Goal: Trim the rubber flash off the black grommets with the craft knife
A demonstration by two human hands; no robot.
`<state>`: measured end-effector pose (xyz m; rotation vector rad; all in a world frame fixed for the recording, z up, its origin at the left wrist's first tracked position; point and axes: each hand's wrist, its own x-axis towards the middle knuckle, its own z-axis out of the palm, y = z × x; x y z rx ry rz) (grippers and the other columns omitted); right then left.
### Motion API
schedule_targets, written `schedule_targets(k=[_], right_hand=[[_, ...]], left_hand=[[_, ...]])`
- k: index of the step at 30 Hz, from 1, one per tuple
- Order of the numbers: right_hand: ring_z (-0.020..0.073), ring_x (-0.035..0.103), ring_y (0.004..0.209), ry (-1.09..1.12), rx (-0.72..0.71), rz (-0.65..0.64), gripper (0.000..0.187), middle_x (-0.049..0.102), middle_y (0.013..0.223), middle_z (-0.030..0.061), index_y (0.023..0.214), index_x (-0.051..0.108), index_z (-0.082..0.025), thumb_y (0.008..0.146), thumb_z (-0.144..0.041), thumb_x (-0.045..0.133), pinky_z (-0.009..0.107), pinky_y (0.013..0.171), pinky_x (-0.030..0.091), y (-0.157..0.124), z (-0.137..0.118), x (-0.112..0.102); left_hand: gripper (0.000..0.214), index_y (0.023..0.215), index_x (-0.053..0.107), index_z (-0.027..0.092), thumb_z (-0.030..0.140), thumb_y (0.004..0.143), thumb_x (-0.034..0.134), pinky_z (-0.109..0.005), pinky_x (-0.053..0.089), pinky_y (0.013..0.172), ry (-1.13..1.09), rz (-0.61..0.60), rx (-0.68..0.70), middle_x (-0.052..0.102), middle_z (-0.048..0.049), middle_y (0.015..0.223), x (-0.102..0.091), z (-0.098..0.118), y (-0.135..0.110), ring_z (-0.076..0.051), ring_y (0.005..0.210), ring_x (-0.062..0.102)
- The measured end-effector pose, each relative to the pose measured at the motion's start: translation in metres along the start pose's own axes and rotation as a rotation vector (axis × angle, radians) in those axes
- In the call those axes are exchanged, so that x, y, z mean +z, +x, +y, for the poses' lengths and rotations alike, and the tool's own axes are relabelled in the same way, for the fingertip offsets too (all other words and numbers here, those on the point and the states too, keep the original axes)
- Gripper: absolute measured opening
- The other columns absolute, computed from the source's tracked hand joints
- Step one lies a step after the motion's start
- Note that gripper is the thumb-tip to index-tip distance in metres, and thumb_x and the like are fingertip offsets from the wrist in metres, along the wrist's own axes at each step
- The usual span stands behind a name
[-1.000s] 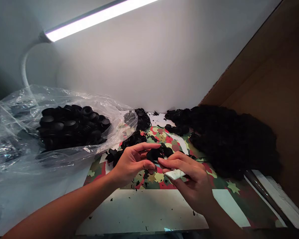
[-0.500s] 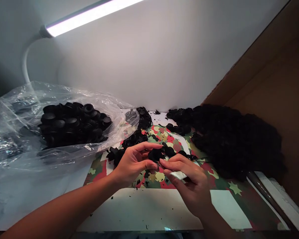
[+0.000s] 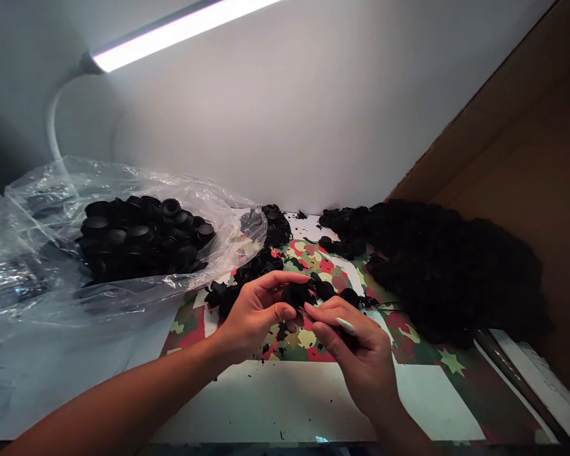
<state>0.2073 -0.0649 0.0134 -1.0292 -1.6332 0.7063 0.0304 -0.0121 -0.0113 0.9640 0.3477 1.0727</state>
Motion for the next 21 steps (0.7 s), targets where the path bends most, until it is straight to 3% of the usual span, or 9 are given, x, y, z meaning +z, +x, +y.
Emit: schedule_targets(k=[21], right_hand=[[0.0136,0.067,0.074,-0.188,-0.168,0.000,0.035,0.070,0.087,0.0020,0.116,0.074,-0.026,0.089,-0.007,0.064,0.024,0.060,0.054,-0.0026,-0.0047,-0.0017]], left_hand=[[0.037,0.117,0.074,0.022,0.026,0.082,0.084,-0.015,0.053,0.063,0.053,-0.024,0.016,0.068,-0.0034,0.087,0.0004,0.0026,-0.0008,-0.009,0.065,0.063]])
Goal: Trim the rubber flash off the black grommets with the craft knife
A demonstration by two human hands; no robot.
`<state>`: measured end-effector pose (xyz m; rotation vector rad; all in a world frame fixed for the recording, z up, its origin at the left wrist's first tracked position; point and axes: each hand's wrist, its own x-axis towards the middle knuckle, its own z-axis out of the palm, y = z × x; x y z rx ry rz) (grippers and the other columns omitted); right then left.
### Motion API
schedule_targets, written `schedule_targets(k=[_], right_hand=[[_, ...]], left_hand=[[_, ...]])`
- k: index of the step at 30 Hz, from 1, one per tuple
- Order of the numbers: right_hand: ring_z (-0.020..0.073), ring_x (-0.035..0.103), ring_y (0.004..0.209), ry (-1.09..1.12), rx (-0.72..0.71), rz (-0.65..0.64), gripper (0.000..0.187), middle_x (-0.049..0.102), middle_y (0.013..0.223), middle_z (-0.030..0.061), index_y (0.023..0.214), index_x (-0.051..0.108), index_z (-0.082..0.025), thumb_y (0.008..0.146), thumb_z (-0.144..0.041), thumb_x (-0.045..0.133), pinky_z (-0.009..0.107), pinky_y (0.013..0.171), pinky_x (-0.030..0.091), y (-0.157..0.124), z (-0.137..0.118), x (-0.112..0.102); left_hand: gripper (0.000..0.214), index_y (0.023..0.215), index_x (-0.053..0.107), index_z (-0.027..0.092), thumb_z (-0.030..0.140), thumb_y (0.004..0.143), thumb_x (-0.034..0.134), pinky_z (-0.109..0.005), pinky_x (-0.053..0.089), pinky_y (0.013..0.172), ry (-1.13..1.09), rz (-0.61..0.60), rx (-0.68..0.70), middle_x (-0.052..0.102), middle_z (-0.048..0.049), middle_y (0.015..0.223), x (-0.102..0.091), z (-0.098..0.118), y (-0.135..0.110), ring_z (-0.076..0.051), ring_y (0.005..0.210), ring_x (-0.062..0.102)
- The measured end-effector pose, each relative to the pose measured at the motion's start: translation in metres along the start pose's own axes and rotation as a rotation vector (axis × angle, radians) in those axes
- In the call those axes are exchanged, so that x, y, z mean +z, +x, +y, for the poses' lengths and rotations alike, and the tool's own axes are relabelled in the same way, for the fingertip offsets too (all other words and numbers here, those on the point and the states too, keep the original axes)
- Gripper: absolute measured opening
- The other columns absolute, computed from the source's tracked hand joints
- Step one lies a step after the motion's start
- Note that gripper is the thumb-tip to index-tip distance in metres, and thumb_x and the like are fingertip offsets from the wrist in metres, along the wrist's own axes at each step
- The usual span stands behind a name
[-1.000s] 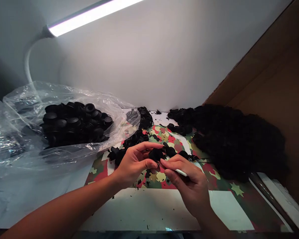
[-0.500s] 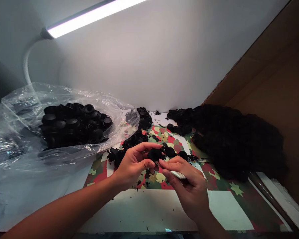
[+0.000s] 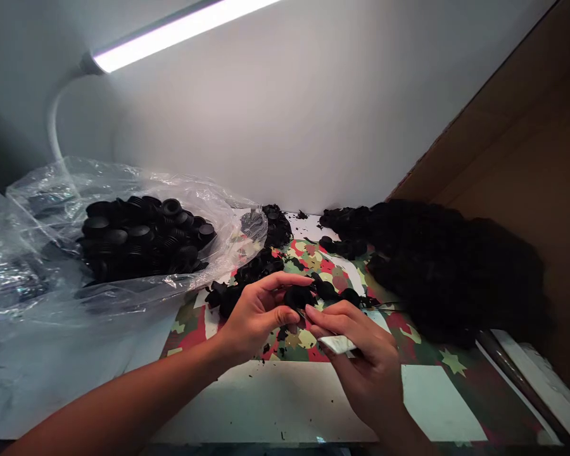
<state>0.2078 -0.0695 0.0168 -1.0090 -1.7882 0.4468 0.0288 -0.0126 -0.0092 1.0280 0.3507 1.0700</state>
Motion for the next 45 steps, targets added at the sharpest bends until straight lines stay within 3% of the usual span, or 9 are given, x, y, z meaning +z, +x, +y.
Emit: schedule_targets(k=[9,14,18,21,27,34,45], right_hand=[[0.0124,0.064,0.071,-0.079,-0.044,0.024,0.036,0.068,0.086,0.0029,0.119,0.072,-0.024,0.090,-0.005,0.064,0.024,0.058,0.051,-0.004,0.000,0.003],[0.0114,0.062,0.068,-0.020,0.107,0.096,0.027,0.067,0.082,0.0000,0.112,0.075,-0.028,0.092,-0.013,0.065,0.022,0.057,0.049,-0.006,-0.002,0.009],[0.0120,0.062,0.069,0.008,0.174,0.154,0.021,0.067,0.079,-0.0008,0.110,0.076,-0.028,0.095,-0.019,0.065,0.022,0.058,0.049,-0.004,-0.001,0.007],[0.0120,0.062,0.069,-0.019,0.156,0.150,0.022,0.067,0.079,-0.0008,0.112,0.076,-0.029,0.095,-0.021,0.064,0.022,0.059,0.049,-0.003,-0.003,0.002],[0.0130,0.066,0.078,-0.101,0.057,0.082,0.029,0.069,0.091,0.0018,0.118,0.073,-0.028,0.094,-0.016,0.063,0.021,0.062,0.053,-0.005,-0.012,-0.002],[0.0112,0.065,0.072,-0.290,-0.078,0.113,0.033,0.068,0.087,0.0021,0.120,0.071,-0.022,0.091,-0.008,0.064,0.023,0.061,0.051,-0.006,-0.019,0.006],[0.0131,0.065,0.073,-0.317,-0.049,0.135,0.031,0.070,0.087,0.0035,0.117,0.073,-0.022,0.091,-0.008,0.062,0.025,0.063,0.052,-0.008,-0.019,0.015]], left_hand=[[0.036,0.116,0.075,0.025,0.023,0.081,0.084,-0.015,0.054,0.066,0.020,0.011,0.000,0.067,-0.0031,0.096,0.002,0.001,-0.001,-0.009,0.073,0.061],[0.040,0.118,0.073,0.024,0.022,0.080,0.086,-0.015,0.055,0.070,-0.052,-0.028,-0.007,0.071,-0.0020,0.089,0.002,0.000,0.000,-0.010,0.075,0.067],[0.040,0.119,0.072,0.021,0.037,0.084,0.082,-0.023,0.059,0.078,-0.111,-0.081,0.015,0.074,-0.0069,0.098,-0.001,-0.002,0.002,-0.015,0.081,0.072],[0.029,0.114,0.074,0.022,0.030,0.087,0.079,-0.024,0.060,0.078,-0.109,-0.067,0.028,0.074,-0.0057,0.101,-0.003,-0.004,0.003,-0.016,0.082,0.073],[0.039,0.120,0.072,0.025,0.022,0.083,0.084,-0.020,0.056,0.082,-0.056,-0.020,0.021,0.073,-0.0048,0.108,-0.005,-0.004,0.002,-0.014,0.091,0.069],[0.030,0.109,0.075,0.024,0.021,0.081,0.084,-0.019,0.053,0.079,0.093,0.016,0.078,0.067,-0.0029,0.099,-0.002,0.001,0.001,-0.013,0.089,0.064],[0.027,0.104,0.076,0.022,0.018,0.079,0.085,-0.022,0.054,0.082,0.178,0.083,0.208,0.065,-0.0042,0.098,-0.001,0.000,-0.001,-0.016,0.093,0.065]])
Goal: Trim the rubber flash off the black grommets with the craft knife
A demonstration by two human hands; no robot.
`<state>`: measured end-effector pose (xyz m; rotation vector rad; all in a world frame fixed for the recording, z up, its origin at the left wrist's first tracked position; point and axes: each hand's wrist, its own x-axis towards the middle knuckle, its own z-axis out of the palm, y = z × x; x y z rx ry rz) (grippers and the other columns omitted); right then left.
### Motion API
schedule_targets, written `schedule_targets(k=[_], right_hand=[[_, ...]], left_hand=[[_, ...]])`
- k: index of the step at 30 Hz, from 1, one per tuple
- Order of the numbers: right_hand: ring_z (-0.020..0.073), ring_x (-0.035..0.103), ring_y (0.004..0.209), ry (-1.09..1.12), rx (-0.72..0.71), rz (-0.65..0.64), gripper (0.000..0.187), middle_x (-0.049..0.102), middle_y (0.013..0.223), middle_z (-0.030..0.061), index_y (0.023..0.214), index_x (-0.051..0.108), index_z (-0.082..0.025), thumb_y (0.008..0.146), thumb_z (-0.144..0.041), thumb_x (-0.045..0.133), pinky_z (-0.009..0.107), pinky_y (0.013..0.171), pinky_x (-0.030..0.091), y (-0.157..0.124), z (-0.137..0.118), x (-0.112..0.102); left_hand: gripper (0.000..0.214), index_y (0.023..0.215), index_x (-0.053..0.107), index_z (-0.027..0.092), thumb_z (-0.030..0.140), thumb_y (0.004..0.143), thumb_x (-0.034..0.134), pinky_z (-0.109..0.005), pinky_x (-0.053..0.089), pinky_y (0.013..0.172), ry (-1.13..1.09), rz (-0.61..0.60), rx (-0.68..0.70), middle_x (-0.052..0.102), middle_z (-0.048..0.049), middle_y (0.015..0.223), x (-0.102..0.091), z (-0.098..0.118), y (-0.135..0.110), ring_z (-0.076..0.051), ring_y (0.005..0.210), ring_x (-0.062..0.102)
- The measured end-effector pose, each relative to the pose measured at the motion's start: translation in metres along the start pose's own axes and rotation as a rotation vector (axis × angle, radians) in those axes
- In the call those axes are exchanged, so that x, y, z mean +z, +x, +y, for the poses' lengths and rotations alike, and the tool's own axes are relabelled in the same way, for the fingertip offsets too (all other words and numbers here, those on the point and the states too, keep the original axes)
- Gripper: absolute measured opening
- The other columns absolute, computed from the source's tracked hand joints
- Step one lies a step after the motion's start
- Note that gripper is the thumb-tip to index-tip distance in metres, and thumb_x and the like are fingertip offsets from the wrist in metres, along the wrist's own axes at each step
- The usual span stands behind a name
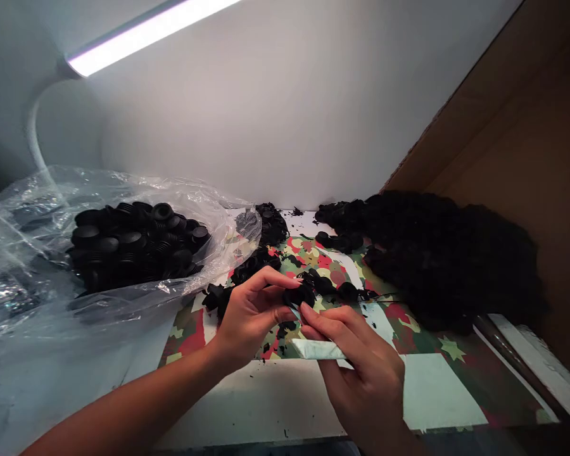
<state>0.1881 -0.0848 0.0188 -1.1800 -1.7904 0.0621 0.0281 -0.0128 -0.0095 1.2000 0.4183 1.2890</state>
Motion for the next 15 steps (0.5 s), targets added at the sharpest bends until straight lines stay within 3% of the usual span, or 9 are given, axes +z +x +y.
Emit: schedule_targets(k=[8,15], right_hand=[[0.0133,0.066,0.071,0.182,0.094,-0.014,0.025,0.069,0.084,0.0039,0.109,0.076,-0.021,0.091,-0.011,0.063,0.023,0.058,0.054,0.0028,-0.0006,-0.0005],[0.0125,0.063,0.069,0.095,0.042,0.005,0.035,0.067,0.085,0.0027,0.118,0.074,-0.023,0.088,-0.007,0.065,0.024,0.060,0.050,-0.0033,0.0013,0.0035]], left_hand=[[0.029,0.103,0.076,0.025,0.012,0.078,0.084,-0.022,0.056,0.080,0.012,0.021,0.021,0.067,-0.0034,0.098,0.0011,-0.0004,-0.0013,-0.018,0.096,0.068],[0.023,0.099,0.076,0.023,0.012,0.079,0.082,-0.027,0.059,0.080,0.041,0.069,0.029,0.066,-0.0041,0.095,0.0045,0.0040,-0.0040,-0.021,0.093,0.070]])
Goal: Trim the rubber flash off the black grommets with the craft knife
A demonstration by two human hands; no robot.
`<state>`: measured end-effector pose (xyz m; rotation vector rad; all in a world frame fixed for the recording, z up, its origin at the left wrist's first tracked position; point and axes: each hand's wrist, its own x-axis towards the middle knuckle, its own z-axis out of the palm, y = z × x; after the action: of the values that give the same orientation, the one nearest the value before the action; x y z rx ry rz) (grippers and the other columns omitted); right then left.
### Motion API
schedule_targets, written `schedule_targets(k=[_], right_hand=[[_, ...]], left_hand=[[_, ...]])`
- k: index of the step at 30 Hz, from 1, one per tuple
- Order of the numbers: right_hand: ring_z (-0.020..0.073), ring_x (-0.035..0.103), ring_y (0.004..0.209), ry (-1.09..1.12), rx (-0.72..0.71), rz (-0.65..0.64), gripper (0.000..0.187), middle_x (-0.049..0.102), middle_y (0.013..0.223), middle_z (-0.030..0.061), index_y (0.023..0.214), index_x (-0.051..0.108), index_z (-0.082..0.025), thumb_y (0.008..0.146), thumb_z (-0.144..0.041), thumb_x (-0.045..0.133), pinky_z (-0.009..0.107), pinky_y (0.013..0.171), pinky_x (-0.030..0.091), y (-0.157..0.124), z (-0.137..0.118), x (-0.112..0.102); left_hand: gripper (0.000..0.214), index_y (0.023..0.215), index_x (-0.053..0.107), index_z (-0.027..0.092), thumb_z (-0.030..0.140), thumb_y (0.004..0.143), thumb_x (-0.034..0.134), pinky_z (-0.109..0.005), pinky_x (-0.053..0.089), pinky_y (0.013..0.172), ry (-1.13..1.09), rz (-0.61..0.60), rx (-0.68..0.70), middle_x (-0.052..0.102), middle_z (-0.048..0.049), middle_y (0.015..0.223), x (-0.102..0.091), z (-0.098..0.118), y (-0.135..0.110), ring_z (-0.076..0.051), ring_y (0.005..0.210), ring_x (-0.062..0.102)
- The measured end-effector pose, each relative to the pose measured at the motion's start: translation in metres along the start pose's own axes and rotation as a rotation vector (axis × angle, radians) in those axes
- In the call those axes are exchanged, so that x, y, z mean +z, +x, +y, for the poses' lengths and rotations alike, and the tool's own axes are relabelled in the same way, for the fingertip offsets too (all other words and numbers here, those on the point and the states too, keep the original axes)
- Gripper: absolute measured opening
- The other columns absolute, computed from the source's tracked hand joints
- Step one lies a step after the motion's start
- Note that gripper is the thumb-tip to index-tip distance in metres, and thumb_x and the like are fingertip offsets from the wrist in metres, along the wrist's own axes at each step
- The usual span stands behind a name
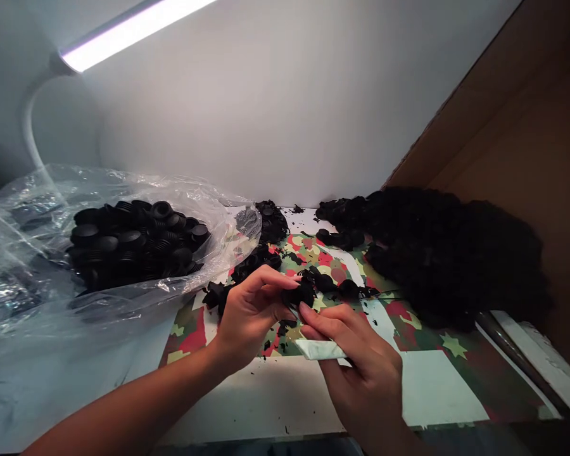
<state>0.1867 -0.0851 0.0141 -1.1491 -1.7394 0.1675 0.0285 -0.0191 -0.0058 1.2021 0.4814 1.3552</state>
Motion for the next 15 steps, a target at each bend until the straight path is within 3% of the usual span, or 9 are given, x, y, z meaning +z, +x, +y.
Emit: schedule_targets(k=[5,10,15], right_hand=[[0.0126,0.062,0.068,-0.032,-0.030,0.025,0.035,0.067,0.084,0.0026,0.119,0.072,-0.024,0.089,-0.007,0.064,0.025,0.059,0.048,-0.001,0.000,0.003],[0.0135,0.063,0.069,-0.080,-0.054,-0.032,0.030,0.068,0.082,0.0029,0.115,0.073,-0.021,0.089,-0.007,0.065,0.026,0.059,0.049,0.003,0.000,-0.003],[0.0128,0.063,0.068,-0.079,-0.089,-0.043,0.030,0.069,0.081,0.0030,0.115,0.073,-0.021,0.090,-0.007,0.065,0.025,0.058,0.049,0.006,0.000,-0.009]], left_hand=[[0.021,0.096,0.076,0.022,0.009,0.079,0.080,-0.024,0.059,0.077,0.019,0.028,0.027,0.067,-0.0039,0.092,0.002,0.004,0.000,-0.021,0.095,0.071],[0.024,0.100,0.077,0.023,0.010,0.080,0.080,-0.025,0.059,0.081,0.046,-0.009,0.026,0.068,-0.0053,0.095,-0.001,0.001,0.001,-0.024,0.103,0.070],[0.022,0.102,0.077,0.024,0.016,0.082,0.081,-0.023,0.057,0.076,0.056,-0.047,0.017,0.067,-0.0050,0.096,-0.003,-0.001,0.001,-0.020,0.096,0.069]])
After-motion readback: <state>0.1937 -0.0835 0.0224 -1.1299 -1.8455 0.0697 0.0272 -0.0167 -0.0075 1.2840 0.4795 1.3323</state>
